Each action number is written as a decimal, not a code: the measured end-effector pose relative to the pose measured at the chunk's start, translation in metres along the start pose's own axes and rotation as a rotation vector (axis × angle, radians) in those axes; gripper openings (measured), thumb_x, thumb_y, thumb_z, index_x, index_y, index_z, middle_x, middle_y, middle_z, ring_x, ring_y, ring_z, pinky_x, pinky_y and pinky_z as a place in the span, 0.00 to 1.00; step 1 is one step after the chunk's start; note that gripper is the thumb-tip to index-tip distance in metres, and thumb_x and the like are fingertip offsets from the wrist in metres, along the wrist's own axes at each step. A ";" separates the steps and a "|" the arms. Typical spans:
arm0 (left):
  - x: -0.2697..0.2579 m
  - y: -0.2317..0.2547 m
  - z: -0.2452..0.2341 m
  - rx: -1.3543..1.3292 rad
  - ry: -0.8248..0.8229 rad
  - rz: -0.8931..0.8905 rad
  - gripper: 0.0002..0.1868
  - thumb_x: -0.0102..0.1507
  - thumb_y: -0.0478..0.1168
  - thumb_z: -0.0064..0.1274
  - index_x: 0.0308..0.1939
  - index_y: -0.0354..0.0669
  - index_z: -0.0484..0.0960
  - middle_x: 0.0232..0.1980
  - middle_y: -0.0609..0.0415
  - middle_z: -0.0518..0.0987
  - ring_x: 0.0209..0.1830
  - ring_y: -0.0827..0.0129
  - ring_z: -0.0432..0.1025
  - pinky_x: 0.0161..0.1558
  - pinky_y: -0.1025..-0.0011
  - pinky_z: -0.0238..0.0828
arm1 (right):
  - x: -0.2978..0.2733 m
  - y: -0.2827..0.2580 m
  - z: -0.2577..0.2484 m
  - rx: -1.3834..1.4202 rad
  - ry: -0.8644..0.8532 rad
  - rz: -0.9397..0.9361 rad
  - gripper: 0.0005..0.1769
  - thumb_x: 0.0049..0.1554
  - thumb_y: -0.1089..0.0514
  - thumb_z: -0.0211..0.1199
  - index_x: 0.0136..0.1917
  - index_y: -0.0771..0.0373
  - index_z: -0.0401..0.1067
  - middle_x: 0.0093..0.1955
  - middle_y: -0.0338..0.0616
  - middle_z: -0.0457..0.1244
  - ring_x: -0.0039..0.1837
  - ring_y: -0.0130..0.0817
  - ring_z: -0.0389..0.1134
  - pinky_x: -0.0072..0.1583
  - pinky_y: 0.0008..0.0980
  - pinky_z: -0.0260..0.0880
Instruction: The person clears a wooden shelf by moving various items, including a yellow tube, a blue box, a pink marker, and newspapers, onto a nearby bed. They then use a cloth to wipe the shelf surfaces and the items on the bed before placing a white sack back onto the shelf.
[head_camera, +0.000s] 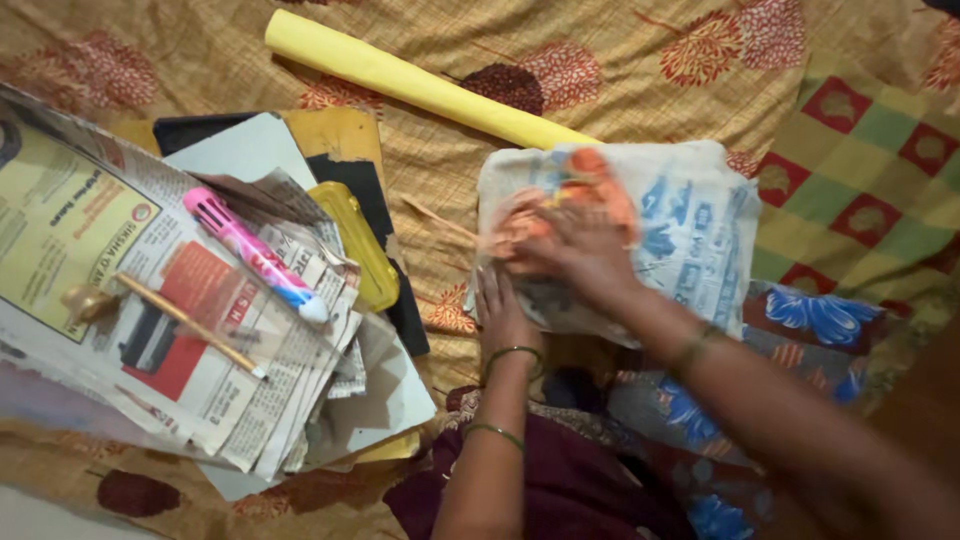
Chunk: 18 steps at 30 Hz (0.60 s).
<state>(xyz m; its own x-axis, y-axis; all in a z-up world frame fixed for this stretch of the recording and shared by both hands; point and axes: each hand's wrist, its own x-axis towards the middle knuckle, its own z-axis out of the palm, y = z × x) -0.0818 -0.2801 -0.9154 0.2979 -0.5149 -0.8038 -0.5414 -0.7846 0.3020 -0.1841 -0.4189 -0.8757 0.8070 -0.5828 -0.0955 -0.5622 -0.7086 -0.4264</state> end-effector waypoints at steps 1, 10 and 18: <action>0.005 -0.004 0.002 -0.049 -0.011 -0.006 0.52 0.58 0.35 0.54 0.80 0.55 0.40 0.87 0.53 0.33 0.85 0.57 0.34 0.75 0.62 0.50 | -0.017 0.018 -0.016 -0.021 -0.050 0.108 0.15 0.58 0.50 0.64 0.58 0.35 0.78 0.78 0.45 0.57 0.77 0.54 0.56 0.75 0.50 0.54; 0.069 -0.066 0.029 -0.679 0.009 0.148 0.30 0.73 0.55 0.31 0.78 0.55 0.65 0.84 0.46 0.53 0.83 0.55 0.49 0.76 0.62 0.48 | -0.053 0.047 -0.111 -0.232 -0.031 0.352 0.23 0.53 0.50 0.67 0.62 0.34 0.78 0.77 0.46 0.60 0.75 0.53 0.57 0.73 0.57 0.58; 0.093 -0.074 0.044 -1.618 -0.256 0.016 0.45 0.69 0.72 0.22 0.78 0.46 0.63 0.79 0.45 0.64 0.78 0.50 0.59 0.76 0.53 0.54 | -0.054 -0.047 0.037 -0.094 -0.231 -0.036 0.26 0.56 0.55 0.57 0.68 0.45 0.70 0.79 0.46 0.54 0.80 0.53 0.50 0.70 0.69 0.48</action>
<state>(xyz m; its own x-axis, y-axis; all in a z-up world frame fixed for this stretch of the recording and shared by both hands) -0.0487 -0.2549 -1.0344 0.0808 -0.5883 -0.8046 0.8443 -0.3886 0.3689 -0.1946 -0.3389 -0.8840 0.8405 -0.4582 -0.2891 -0.5382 -0.7675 -0.3483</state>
